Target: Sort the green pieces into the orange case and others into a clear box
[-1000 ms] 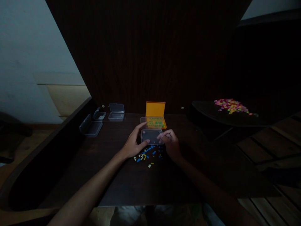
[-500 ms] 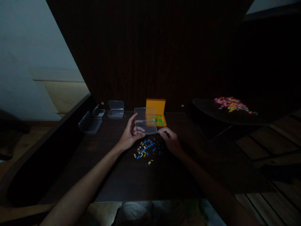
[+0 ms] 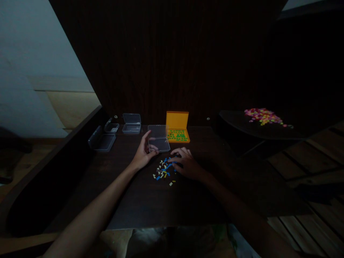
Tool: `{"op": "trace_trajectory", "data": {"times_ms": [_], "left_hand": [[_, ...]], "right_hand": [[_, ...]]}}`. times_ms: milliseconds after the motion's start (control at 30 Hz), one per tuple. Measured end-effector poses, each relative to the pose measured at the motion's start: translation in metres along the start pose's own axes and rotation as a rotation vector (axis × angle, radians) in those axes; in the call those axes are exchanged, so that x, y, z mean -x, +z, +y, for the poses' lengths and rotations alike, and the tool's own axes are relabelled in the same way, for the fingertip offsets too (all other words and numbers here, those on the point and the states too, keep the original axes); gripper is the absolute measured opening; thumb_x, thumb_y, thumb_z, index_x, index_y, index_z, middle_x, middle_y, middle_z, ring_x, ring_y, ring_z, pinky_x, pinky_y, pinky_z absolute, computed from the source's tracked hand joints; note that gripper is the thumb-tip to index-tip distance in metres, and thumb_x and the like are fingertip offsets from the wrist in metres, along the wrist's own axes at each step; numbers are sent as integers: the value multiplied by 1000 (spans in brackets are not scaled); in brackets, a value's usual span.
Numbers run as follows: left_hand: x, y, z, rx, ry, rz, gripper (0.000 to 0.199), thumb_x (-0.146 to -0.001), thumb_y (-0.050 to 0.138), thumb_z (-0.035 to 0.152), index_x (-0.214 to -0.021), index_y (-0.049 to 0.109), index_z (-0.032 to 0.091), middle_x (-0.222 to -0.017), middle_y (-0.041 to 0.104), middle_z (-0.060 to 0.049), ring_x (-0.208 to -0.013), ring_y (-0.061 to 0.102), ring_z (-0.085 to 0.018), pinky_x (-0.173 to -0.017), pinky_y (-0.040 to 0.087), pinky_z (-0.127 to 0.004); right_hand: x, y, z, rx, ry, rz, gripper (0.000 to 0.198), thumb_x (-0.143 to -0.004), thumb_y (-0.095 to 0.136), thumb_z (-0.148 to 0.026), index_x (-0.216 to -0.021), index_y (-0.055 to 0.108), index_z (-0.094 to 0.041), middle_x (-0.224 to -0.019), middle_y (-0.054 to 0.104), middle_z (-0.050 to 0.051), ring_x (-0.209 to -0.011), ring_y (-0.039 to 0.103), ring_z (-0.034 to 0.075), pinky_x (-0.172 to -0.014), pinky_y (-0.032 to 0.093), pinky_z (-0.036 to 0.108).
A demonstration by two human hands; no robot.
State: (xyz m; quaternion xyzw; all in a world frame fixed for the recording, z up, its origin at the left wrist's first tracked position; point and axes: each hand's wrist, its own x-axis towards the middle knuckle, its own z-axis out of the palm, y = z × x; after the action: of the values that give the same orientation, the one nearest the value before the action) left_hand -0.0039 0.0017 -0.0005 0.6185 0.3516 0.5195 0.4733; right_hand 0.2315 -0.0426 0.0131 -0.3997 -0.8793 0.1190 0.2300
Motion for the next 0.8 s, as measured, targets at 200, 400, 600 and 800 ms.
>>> {"op": "trace_trajectory", "data": {"times_ms": [200, 400, 600, 800], "left_hand": [[0, 4, 1, 27, -27, -2, 93, -69, 75, 15, -147, 27, 32, -127, 50, -11, -76, 67, -9, -76, 57, -29], [1, 3, 2, -44, 36, 29, 91, -71, 74, 16, -148, 27, 30, -131, 50, -14, -73, 68, -9, -74, 58, -30], [5, 6, 4, -164, 99, 42, 89, -75, 73, 17, -150, 26, 28, -134, 51, -17, -71, 69, -10, -74, 59, -30], [5, 7, 6, -188, 133, 42, 90, -75, 74, 19, -151, 26, 28, -136, 51, -17, -71, 68, -11, -74, 60, -31]], "right_hand": [[0, 1, 0, 0, 24, 13, 22, -87, 61, -19, -105, 72, -25, -115, 61, 8, -108, 49, 25, -89, 37, 43], [2, 2, 6, -3, 16, 42, 20, -87, 61, -20, -104, 71, -23, -104, 64, 7, -102, 50, 25, -86, 38, 42], [4, 2, 4, 52, -29, 47, 19, -89, 60, -20, -106, 69, -23, -100, 64, 7, -98, 50, 24, -82, 37, 41], [2, -6, -1, 65, -97, -50, 17, -92, 56, -22, -105, 66, -20, -101, 62, 9, -97, 48, 25, -83, 40, 41]]}}
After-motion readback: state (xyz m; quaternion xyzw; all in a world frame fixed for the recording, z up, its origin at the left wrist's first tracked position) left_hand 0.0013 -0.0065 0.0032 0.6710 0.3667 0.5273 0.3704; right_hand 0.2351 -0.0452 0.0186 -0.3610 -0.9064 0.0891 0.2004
